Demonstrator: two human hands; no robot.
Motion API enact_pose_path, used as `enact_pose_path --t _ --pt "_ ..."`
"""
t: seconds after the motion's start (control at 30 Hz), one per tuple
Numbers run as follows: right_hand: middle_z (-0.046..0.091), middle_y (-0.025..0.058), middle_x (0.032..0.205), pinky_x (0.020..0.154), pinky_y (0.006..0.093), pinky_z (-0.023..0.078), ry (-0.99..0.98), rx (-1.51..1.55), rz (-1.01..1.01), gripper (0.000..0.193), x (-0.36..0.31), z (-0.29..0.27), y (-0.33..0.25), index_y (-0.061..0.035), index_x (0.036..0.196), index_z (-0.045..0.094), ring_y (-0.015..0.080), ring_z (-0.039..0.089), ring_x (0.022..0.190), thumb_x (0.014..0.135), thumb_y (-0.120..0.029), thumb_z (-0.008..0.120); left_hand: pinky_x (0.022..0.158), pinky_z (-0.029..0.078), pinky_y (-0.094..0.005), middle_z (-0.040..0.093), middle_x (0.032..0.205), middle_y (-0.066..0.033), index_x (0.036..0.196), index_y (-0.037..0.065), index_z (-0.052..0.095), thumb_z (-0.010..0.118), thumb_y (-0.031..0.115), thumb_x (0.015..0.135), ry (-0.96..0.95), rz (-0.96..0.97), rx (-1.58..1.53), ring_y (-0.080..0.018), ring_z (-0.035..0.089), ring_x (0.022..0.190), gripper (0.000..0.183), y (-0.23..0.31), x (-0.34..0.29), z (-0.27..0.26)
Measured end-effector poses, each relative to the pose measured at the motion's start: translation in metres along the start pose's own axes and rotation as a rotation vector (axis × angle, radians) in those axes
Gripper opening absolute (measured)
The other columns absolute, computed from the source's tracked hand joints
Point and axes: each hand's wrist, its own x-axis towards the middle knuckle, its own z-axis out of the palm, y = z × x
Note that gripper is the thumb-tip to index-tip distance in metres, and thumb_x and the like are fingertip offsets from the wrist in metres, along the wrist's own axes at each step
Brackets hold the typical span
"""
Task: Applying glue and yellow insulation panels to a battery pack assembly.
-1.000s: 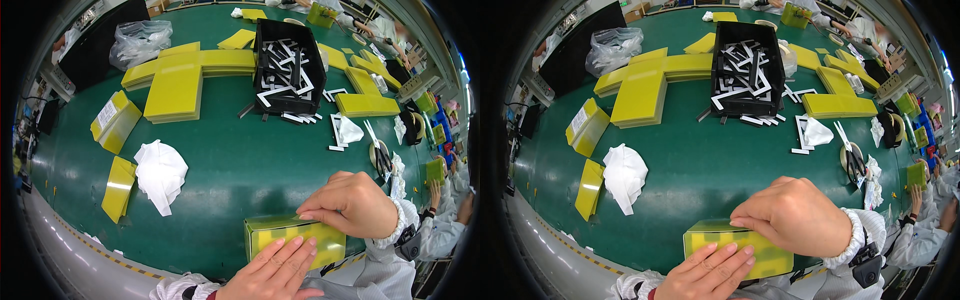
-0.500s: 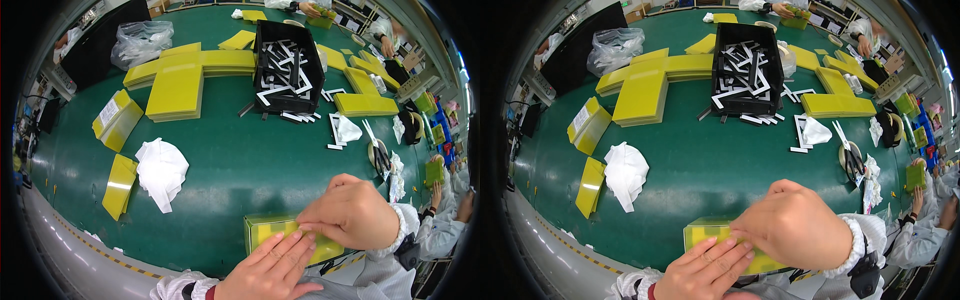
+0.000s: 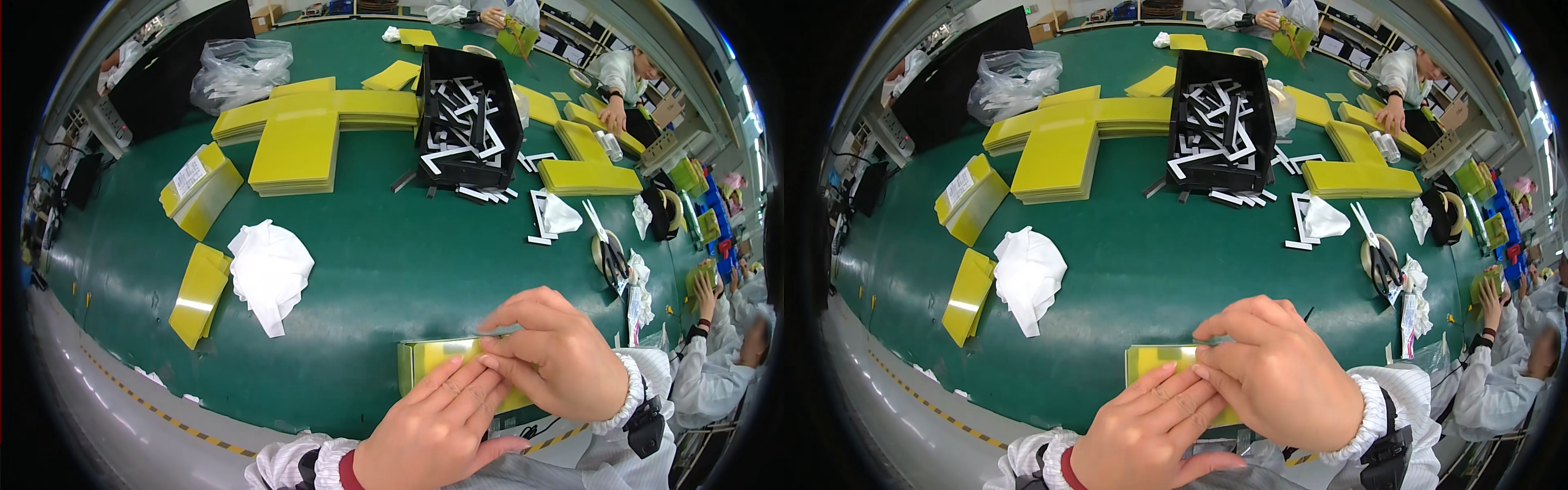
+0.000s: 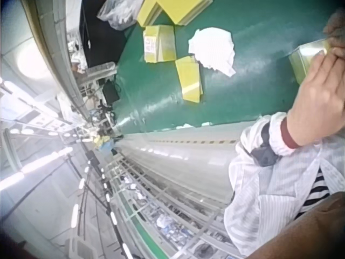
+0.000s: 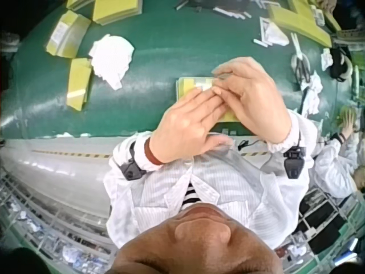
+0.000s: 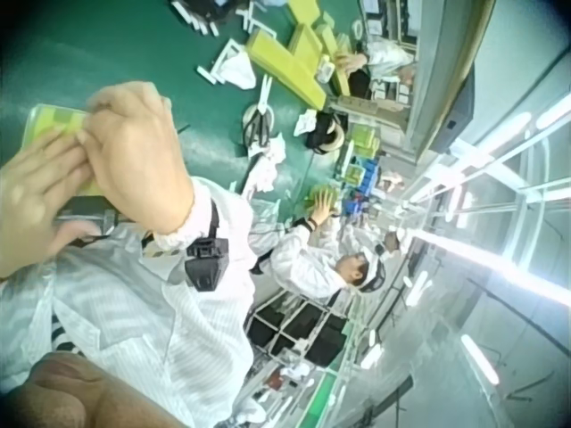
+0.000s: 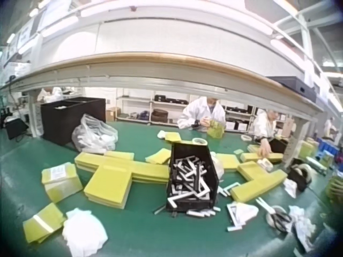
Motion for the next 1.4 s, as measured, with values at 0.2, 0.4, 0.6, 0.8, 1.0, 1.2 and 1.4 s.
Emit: enact_pose_path --t 0.2,0.4,0.6,0.8,1.0,1.2,1.4 --pt "0.061 0.0136 0.112 0.085 0.0371 0.047 0.095 0.075 0.013 0.01 -0.002 0.003 -0.003 0.0016 0.084 0.07 0.0325 0.053 0.102 0.077 -0.006 0.07 0.098 0.044 -0.0412 0.063 0.11 -0.0195 0.106 -0.005 0.063 0.067 0.041 0.077 0.101 0.031 0.027 -0.0314 0.058 0.11 0.055 -0.002 -0.005 0.01" --pt "0.059 0.0184 0.115 0.087 0.0387 0.046 0.076 0.042 0.0 0.014 -0.005 0.004 -0.005 0.0045 0.085 0.068 0.035 0.051 0.105 0.078 -0.008 0.068 0.093 0.046 -0.0393 0.063 0.113 -0.0131 0.105 0.0 0.067 0.074 0.04 0.074 0.075 0.023 0.019 -0.0273 0.06 0.108 0.05 -0.008 -0.008 0.017" --pt "0.057 0.019 0.119 0.091 0.0415 0.045 -0.038 0.024 -0.019 0.019 -0.005 -0.004 -0.025 0.0022 0.095 0.069 0.0361 0.051 0.108 0.081 -0.011 0.068 0.093 0.047 -0.0404 0.065 0.105 -0.0132 0.102 -0.001 0.068 0.074 0.041 0.076 0.125 0.102 0.036 -0.0264 0.062 0.103 0.049 -0.012 -0.004 0.016" --pt "0.064 0.0146 0.107 0.085 0.0388 0.046 0.114 0.134 0.118 0.018 0.004 -0.005 0.016 -0.0028 0.093 0.07 0.0314 0.057 0.097 0.084 -0.018 0.067 0.093 0.047 -0.0408 0.065 0.11 -0.0144 0.108 -0.002 0.064 0.073 0.041 0.077 0.107 0.08 0.019 -0.0284 0.062 0.105 0.054 -0.008 -0.004 0.014" --pt "0.069 0.01 0.094 0.079 0.0299 0.049 -0.063 0.519 0.354 0.015 0.012 0.007 0.029 -0.001 0.086 0.073 0.0188 0.063 0.088 0.081 -0.015 0.071 0.093 0.048 -0.0407 0.064 0.113 -0.0148 0.108 -0.003 0.064 0.073 0.041 0.077 0.096 0.076 0.012 -0.0291 0.061 0.105 0.055 -0.011 -0.005 0.014" --pt "0.069 0.0104 0.094 0.078 0.0297 0.049 -0.046 0.483 0.269 0.012 0.009 0.008 0.027 -0.0009 0.084 0.073 0.0187 0.064 0.086 0.079 -0.012 0.073 0.094 0.047 -0.0418 0.064 0.114 -0.0149 0.109 -0.003 0.064 0.073 0.041 0.078 0.079 0.079 0.014 -0.0294 0.059 0.109 0.055 -0.011 -0.004 0.013" --pt "0.069 0.0099 0.093 0.077 0.0301 0.049 -0.053 0.471 0.262 0.013 0.007 0.008 0.029 -0.0012 0.084 0.072 0.019 0.063 0.085 0.079 -0.013 0.073 0.082 0.054 -0.0368 0.066 0.107 -0.013 0.099 -0.002 0.067 0.077 0.035 0.074 0.028 0.103 -0.035 -0.0281 0.066 0.094 0.046 0.0 -0.016 -0.009"
